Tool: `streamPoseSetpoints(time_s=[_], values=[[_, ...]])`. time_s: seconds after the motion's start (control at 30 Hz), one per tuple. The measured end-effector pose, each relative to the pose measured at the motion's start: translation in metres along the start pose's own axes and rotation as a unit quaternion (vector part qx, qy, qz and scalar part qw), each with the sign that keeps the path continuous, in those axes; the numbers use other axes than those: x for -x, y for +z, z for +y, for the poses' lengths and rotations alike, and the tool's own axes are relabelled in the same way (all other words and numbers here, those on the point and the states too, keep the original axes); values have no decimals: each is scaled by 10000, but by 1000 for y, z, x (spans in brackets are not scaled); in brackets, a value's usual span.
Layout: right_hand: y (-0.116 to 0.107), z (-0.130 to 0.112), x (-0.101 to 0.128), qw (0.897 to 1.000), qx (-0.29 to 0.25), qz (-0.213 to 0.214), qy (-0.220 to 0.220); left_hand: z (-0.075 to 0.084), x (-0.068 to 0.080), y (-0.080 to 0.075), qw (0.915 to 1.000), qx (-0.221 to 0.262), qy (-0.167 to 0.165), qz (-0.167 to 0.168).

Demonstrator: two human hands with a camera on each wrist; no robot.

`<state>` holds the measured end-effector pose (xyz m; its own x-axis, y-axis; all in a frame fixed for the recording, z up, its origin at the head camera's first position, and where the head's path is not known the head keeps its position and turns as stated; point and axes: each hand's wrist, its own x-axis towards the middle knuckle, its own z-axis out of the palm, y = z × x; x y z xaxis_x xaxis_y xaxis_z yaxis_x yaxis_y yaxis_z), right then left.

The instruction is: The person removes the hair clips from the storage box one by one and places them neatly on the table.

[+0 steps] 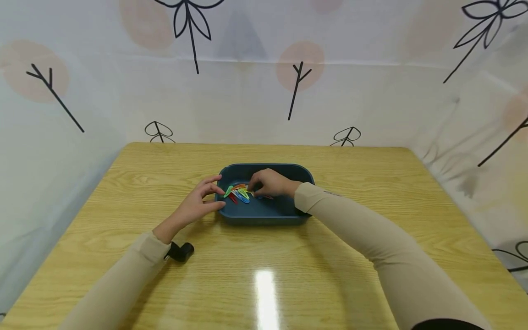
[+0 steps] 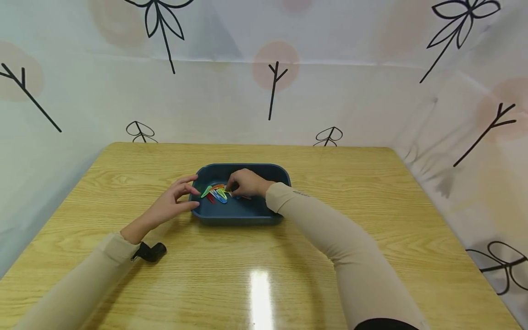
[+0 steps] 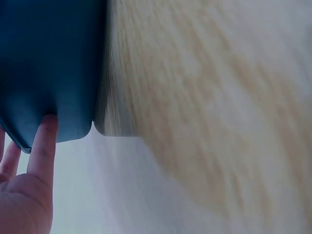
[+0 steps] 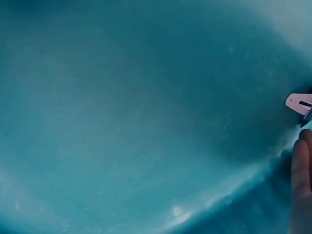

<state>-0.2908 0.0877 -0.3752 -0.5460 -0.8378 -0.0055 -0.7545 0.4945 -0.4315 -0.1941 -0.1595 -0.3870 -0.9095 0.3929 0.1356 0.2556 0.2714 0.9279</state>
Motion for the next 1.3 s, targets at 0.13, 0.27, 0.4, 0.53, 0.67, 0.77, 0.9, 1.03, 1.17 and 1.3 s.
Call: streamPoseSetpoints(time_s=[0.13,0.27,0.4,0.53,0.67,0.77,0.9,1.03,1.17,1.3], values=[[-1,-1,-2,9996,-189,-22,-190,0,0,0,10000,10,25,-27],[-2,0,-2,9996,-242,117,-130,-1,0,0,10000,21,52,-45],[-1,-1,-4,9997,-186,162,77,0,0,-1,10000,6,63,-41],[1,-1,-6,9997,-79,91,210,0,0,-1,10000,-39,44,-27],[2,1,-6,9994,-258,84,214,1,0,-1,10000,-71,-19,-12],[2,1,-7,9988,-475,42,145,1,0,-1,10000,-81,-6,-11],[1,0,-8,9987,-495,-65,121,0,0,-1,9999,-109,9,-1],[-1,-1,-8,9985,-482,-180,183,1,-1,-1,9999,-137,-14,1],[-5,-3,-7,9977,-553,-294,267,1,-1,-1,9999,-116,-24,4],[-9,-6,-6,9965,-699,-314,331,2,0,-1,10000,-96,-26,-2]])
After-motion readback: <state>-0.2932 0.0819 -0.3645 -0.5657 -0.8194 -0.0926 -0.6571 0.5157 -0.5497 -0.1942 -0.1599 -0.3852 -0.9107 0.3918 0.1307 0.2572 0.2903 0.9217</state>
